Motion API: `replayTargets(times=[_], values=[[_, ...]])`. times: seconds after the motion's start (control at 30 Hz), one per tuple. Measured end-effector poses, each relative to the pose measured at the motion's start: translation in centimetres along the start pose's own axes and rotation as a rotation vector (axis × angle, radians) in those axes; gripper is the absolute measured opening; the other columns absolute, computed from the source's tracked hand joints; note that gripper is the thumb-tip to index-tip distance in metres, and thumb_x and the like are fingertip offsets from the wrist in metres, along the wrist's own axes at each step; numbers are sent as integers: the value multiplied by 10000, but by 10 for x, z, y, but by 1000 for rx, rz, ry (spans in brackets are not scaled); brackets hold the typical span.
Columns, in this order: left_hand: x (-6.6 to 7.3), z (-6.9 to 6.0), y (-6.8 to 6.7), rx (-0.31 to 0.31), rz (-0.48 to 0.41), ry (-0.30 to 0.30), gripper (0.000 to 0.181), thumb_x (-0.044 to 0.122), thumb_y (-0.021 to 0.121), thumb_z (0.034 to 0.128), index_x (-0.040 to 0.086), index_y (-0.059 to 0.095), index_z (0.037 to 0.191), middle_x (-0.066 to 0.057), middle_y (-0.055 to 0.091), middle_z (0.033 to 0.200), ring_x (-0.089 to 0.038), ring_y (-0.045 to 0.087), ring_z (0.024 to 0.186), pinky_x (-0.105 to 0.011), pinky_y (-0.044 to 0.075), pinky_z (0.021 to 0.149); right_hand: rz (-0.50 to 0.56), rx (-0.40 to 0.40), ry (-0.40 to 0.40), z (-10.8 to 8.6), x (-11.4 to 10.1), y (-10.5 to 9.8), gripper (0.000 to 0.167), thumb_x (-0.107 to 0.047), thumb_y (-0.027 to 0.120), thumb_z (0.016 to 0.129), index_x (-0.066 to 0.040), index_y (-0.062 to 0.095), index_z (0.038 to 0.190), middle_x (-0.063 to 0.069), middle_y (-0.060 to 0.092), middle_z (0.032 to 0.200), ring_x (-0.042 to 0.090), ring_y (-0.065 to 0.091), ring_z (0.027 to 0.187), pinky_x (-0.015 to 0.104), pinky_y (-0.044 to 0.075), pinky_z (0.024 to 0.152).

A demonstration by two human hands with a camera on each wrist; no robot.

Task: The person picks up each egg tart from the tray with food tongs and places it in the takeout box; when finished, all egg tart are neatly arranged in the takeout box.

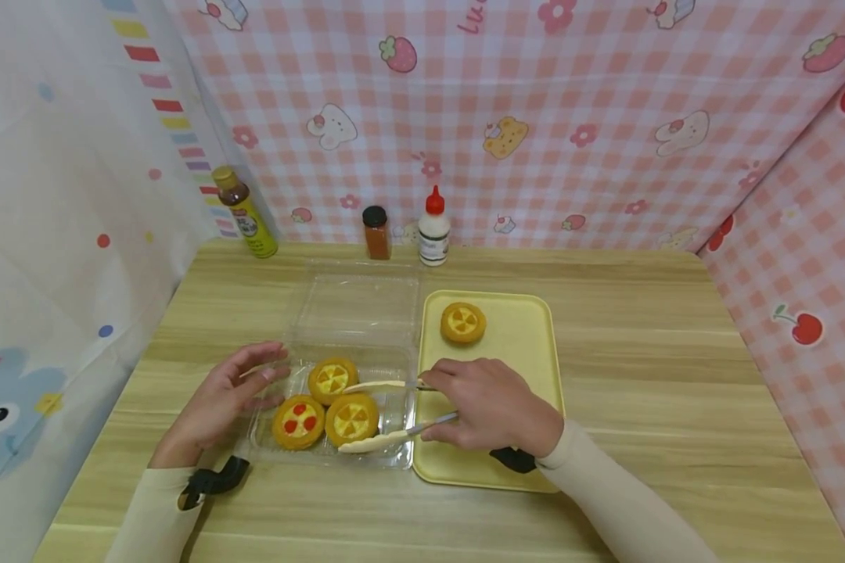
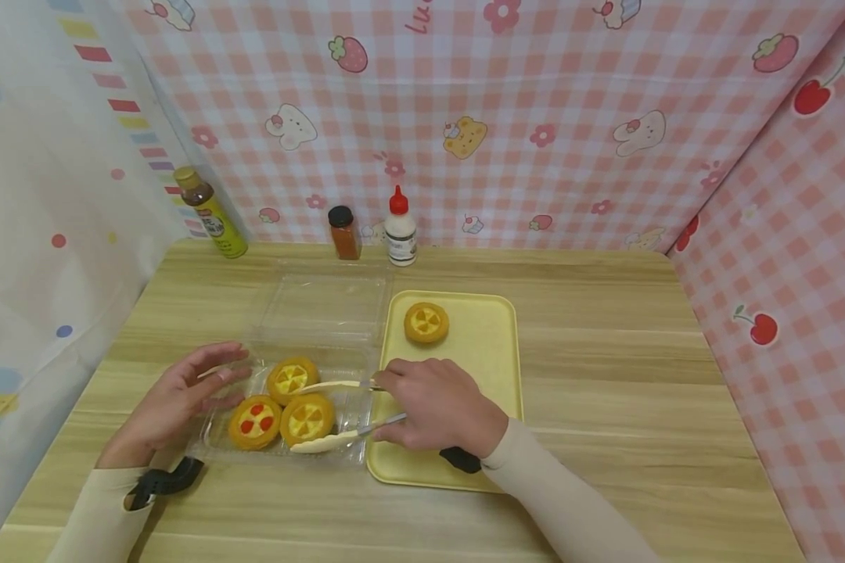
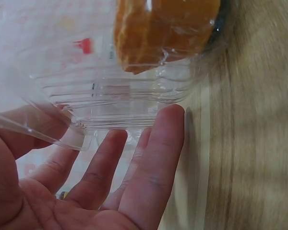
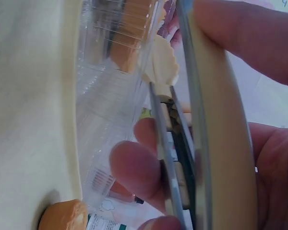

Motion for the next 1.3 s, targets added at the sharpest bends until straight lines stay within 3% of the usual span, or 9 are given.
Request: replayTargets(times=[0.17, 0.37, 0.6, 1.13, 1.3], values=[[0, 2, 1, -3, 0, -2, 547, 267, 530, 1130, 9, 369, 1584, -230, 424, 1581, -29, 652, 1256, -379, 651, 931, -6, -47, 16, 4, -1, 1, 706, -652, 778, 866, -156, 690, 1361, -58, 709, 1138, 78, 599, 710, 264, 509, 562], [1, 3, 1, -3, -3, -4, 541, 269, 534, 1129, 20, 376, 1582, -231, 423, 1579, -34, 651, 1256, -375, 650, 934, 14, -48, 30, 4, 1, 0, 713, -644, 791, 858, -153, 690, 1365, -57, 708, 1146, 71, 586, 710, 269, 517, 577], [3, 4, 1, -6, -7, 8, 539, 258, 532, 1130, 10, 374, 1581, -239, 425, 1570, -39, 653, 1256, -374, 651, 931, 43, 2, 37, 2, 4, -5, 700, -633, 810, 842, -162, 702, 1348, -64, 714, 1170, 64, 586, 720, 288, 553, 626], [2, 2, 1, -7, 6, 1, 537, 265, 526, 1132, 12, 371, 1580, -251, 422, 1578, -40, 651, 1261, -383, 648, 941, 101, 118, 113, -10, 22, -19, 694, -595, 832, 840, -126, 703, 1335, 28, 726, 1326, 147, 740, 961, 387, 641, 805], [2, 2, 0, -7, 7, -4, 540, 264, 525, 1132, 12, 368, 1583, -247, 428, 1571, -37, 653, 1257, -383, 650, 937, 121, 176, 136, -15, 31, -26, 702, -566, 858, 827, -108, 701, 1334, 29, 729, 1278, 164, 739, 969, 386, 639, 805]])
Point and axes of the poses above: each hand's wrist, its own z-axis towards the middle knuckle, its own y-axis out of the palm, x = y × z, the point moved 6 cm from there along z, towards the middle knuckle
